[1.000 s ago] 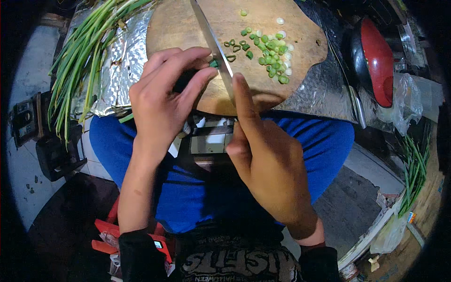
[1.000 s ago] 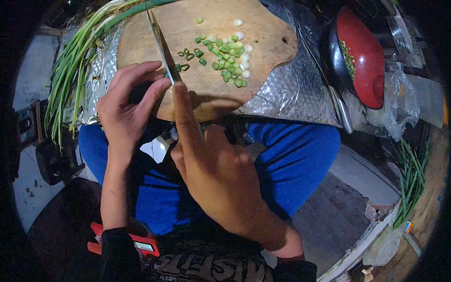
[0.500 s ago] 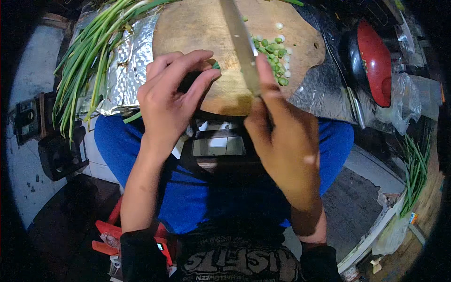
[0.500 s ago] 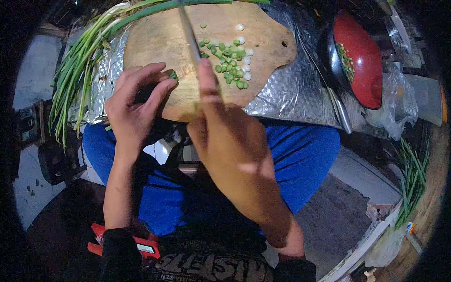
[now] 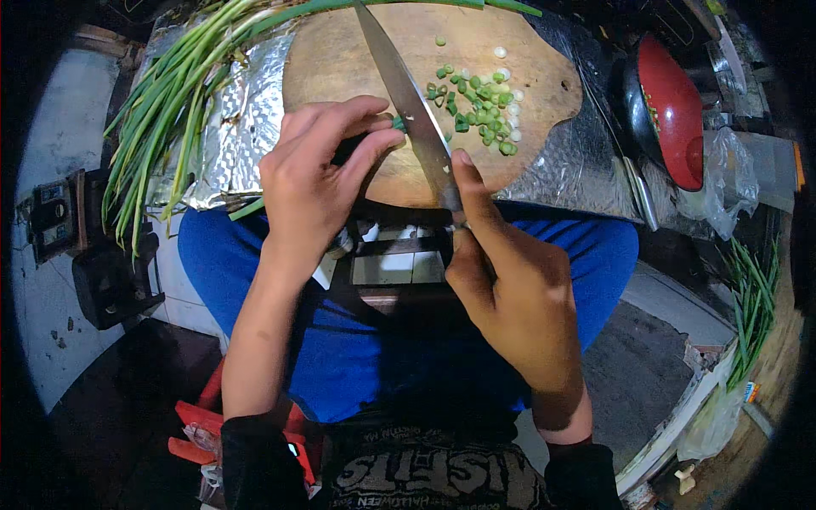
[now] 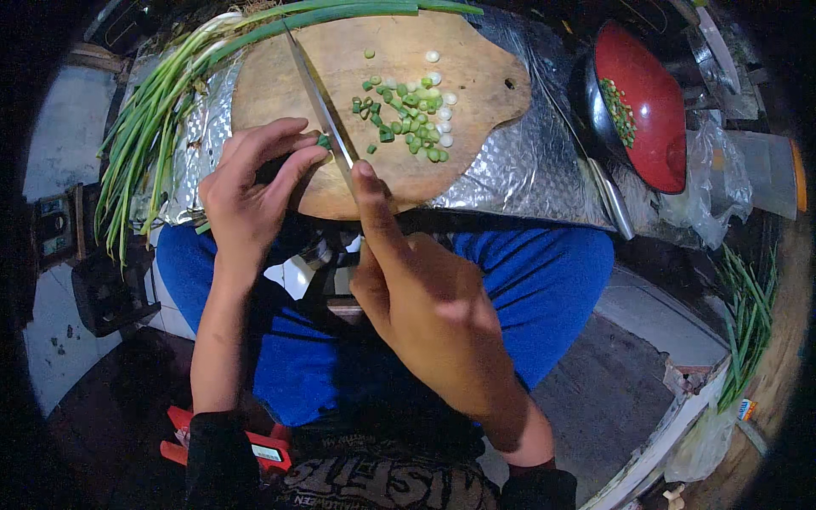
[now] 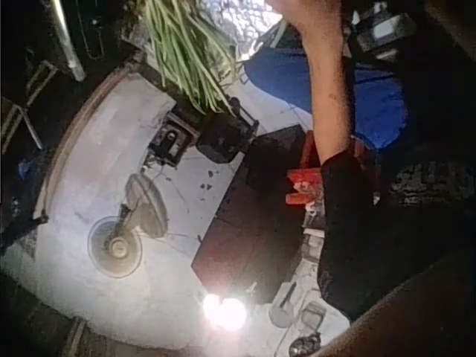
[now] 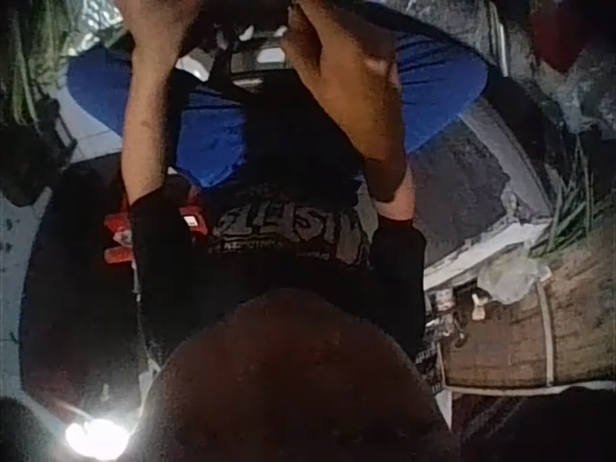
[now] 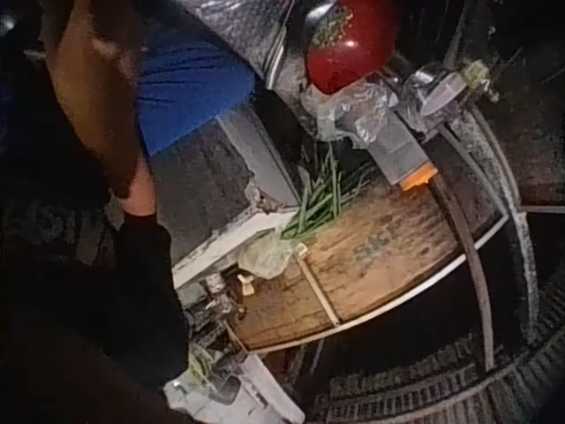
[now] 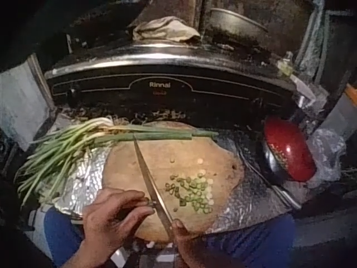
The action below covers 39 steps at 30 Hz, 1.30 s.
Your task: Chopping green onions on a wooden cutting board with a knife.
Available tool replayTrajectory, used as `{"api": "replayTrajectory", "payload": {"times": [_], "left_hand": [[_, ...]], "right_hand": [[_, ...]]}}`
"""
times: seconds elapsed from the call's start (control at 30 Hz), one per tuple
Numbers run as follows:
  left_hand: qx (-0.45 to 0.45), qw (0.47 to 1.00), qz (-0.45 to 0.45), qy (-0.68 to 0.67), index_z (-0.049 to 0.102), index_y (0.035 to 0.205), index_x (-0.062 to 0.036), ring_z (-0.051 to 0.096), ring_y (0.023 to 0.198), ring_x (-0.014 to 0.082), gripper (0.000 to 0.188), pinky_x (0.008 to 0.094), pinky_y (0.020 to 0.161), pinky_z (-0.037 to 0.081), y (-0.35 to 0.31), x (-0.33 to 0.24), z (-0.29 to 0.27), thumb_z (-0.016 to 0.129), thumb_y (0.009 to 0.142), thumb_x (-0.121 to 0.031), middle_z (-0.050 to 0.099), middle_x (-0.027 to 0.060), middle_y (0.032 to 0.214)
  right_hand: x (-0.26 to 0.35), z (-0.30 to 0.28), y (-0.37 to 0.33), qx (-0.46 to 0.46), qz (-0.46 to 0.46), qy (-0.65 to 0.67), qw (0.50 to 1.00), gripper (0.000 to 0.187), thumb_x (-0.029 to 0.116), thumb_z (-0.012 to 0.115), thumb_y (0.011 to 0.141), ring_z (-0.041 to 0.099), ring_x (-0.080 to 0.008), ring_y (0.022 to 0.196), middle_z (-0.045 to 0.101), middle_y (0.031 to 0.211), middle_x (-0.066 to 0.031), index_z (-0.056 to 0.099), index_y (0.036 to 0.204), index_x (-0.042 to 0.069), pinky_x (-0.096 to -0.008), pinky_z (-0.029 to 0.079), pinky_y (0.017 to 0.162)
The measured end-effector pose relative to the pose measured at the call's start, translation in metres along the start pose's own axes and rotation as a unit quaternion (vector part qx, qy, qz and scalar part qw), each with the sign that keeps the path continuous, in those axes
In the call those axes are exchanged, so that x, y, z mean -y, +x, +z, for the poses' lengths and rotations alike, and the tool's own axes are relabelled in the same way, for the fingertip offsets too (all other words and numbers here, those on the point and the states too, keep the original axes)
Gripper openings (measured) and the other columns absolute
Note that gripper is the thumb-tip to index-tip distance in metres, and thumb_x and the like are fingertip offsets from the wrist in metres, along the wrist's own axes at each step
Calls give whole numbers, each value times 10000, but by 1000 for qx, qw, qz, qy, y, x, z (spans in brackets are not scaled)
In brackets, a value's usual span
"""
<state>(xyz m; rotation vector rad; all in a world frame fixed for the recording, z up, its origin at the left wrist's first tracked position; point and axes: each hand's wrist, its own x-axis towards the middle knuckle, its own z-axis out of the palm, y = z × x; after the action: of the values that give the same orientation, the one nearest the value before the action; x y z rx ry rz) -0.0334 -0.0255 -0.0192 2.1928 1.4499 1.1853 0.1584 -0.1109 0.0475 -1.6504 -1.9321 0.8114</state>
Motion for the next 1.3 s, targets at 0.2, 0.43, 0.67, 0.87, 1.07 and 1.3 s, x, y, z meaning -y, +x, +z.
{"api": "replayTrajectory", "payload": {"times": [0.2, 0.43, 0.67, 0.87, 1.07, 1.3], "left_hand": [[-25, 999, -5, -23, 749, 1012, -47, 711, 832, 226, 268, 321, 780, 524, 1, -1, 2, 854, 775, -113, 760, 77, 914], [34, 999, 23, -15, 726, 1091, -33, 728, 885, 206, 292, 304, 831, 526, 4, -2, -12, 818, 814, -46, 776, 81, 940], [35, 999, 17, 4, 710, 1140, -27, 741, 923, 188, 326, 293, 855, 529, 1, -4, -12, 808, 828, -17, 787, 83, 965], [24, 995, 87, 34, 690, 1122, -47, 708, 882, 240, 332, 329, 820, 517, 0, -2, -10, 806, 811, -50, 756, 75, 965], [39, 992, 115, 42, 682, 1138, -45, 704, 898, 250, 341, 335, 818, 520, -1, 1, -12, 799, 818, -43, 749, 73, 998], [40, 999, -3, -22, 674, 1166, -43, 702, 937, 250, 353, 332, 852, 515, -8, 4, -12, 793, 833, -64, 765, 68, 1009]], "right_hand": [[0, 3, -1, -2, -1, 7, 1000, 758, -63, 663, 842, 599, -205, 622, 590, 743, -114, 445, 1547, 111, -323, 525, 661], [-2, 6, -5, 24, -27, -54, 998, 854, 129, 713, 872, 594, -218, 537, 567, 668, -71, 288, 1613, 120, -389, 524, 532], [11, 6, -8, 58, 48, -35, 997, 857, -48, 698, 827, 597, -200, 651, 570, 742, -92, 361, 1594, 132, -348, 530, 673], [8, 14, 8, 46, 35, -65, 996, 863, -51, 682, 832, 626, -223, 657, 594, 750, -107, 332, 1602, 124, -373, 529, 666], [-1, 27, 32, -26, -39, -8, 999, 832, -37, 667, 851, 637, -260, 657, 604, 738, -130, 325, 1598, 95, -390, 519, 662], [1, 20, 25, -26, -31, 29, 999, 738, -26, 653, 887, 632, -274, 651, 592, 749, -173, 392, 1567, 93, -361, 519, 657]]}}
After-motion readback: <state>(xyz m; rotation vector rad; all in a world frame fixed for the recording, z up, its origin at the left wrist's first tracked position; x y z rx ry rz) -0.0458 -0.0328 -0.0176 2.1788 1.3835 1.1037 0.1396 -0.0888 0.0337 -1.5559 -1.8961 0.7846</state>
